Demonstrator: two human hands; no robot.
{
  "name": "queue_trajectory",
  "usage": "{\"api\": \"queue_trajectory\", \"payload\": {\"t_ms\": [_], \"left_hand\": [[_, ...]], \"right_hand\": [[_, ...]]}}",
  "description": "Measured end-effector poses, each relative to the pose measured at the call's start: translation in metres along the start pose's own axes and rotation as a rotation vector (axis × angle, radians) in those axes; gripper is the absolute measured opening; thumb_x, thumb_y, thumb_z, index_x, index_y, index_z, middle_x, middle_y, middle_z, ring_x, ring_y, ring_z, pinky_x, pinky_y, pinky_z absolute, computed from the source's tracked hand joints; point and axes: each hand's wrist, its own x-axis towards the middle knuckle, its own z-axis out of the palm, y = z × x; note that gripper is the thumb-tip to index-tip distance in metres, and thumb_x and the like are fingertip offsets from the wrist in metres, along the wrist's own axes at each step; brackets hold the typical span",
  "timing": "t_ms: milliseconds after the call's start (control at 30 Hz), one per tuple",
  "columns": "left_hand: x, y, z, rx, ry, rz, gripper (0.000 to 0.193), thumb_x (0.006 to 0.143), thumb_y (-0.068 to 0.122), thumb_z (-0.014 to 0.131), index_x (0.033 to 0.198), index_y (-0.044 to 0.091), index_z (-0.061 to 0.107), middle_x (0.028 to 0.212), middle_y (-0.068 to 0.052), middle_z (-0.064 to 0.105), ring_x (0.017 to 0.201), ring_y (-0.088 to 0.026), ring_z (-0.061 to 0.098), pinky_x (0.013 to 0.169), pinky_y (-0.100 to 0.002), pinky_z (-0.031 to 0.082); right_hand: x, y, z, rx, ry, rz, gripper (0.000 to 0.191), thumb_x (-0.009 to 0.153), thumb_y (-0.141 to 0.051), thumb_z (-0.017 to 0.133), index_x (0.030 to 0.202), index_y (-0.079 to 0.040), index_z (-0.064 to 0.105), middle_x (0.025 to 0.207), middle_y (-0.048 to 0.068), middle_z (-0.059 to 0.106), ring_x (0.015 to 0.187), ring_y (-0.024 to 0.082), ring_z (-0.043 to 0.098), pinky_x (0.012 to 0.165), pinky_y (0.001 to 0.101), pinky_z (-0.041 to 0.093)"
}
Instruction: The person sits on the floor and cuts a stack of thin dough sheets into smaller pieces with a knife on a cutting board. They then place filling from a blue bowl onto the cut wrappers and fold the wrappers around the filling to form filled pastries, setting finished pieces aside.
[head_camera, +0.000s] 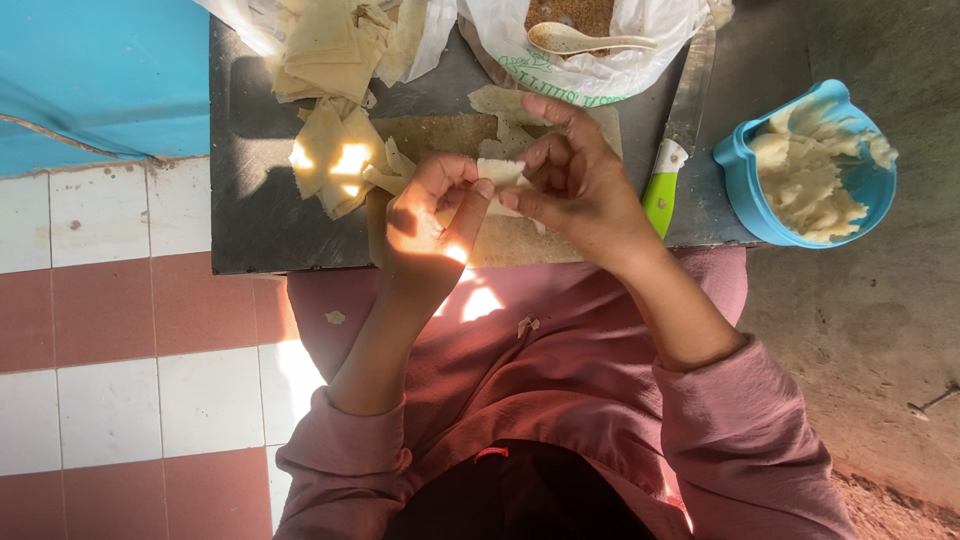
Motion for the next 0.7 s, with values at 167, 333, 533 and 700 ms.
{"api": "queue_trajectory", "payload": {"t_ms": [167, 333, 533, 700], "left_hand": [[0.004, 0.026, -0.004, 0.246, -0.037, 0.12, 0.012, 0.106, 0.002, 0.058, 0.118, 0.004, 0.062, 0.103, -0.009, 0.072, 0.093, -0.013, 0.071, 0.082, -0.028, 0.058], [0.009, 0.033, -0.009, 0.255, -0.324, 0.338, 0.017, 0.11, 0.0, 0.058, 0.126, 0.006, 0.06, 0.113, -0.011, 0.07, 0.108, -0.017, 0.069, 0.09, -0.032, 0.057], [0.0, 0.006, 0.006, -0.247, -0.392, -0.324, 0.056, 0.089, 0.006, 0.075, 0.138, 0.008, 0.047, 0.1, -0.005, 0.07, 0.086, -0.01, 0.068, 0.075, -0.028, 0.056], [-0.029, -0.01, 0.0, -0.227, -0.308, -0.255, 0.037, 0.098, 0.003, 0.069, 0.133, -0.001, 0.06, 0.112, -0.009, 0.07, 0.098, -0.011, 0.065, 0.087, -0.027, 0.053]], "right_hand": [[-0.02, 0.003, 0.007, -0.07, -0.02, 0.165, 0.074, 0.098, 0.01, 0.06, 0.162, -0.008, 0.027, 0.1, 0.009, 0.071, 0.09, 0.011, 0.068, 0.085, 0.0247, 0.063], [-0.033, 0.004, 0.001, 0.006, 0.019, -0.021, 0.088, 0.089, 0.021, 0.064, 0.161, -0.007, 0.021, 0.124, 0.007, 0.063, 0.112, 0.012, 0.063, 0.1, 0.025, 0.054], [-0.037, 0.021, -0.009, 0.272, 0.3, -0.056, 0.074, 0.092, 0.024, 0.067, 0.157, 0.001, 0.041, 0.113, 0.01, 0.062, 0.103, 0.016, 0.065, 0.094, 0.0287, 0.057], [-0.057, 0.023, 0.002, 0.164, 0.324, 0.041, 0.073, 0.09, 0.018, 0.066, 0.154, -0.003, 0.036, 0.108, 0.007, 0.065, 0.094, 0.014, 0.069, 0.084, 0.0286, 0.062]]}}
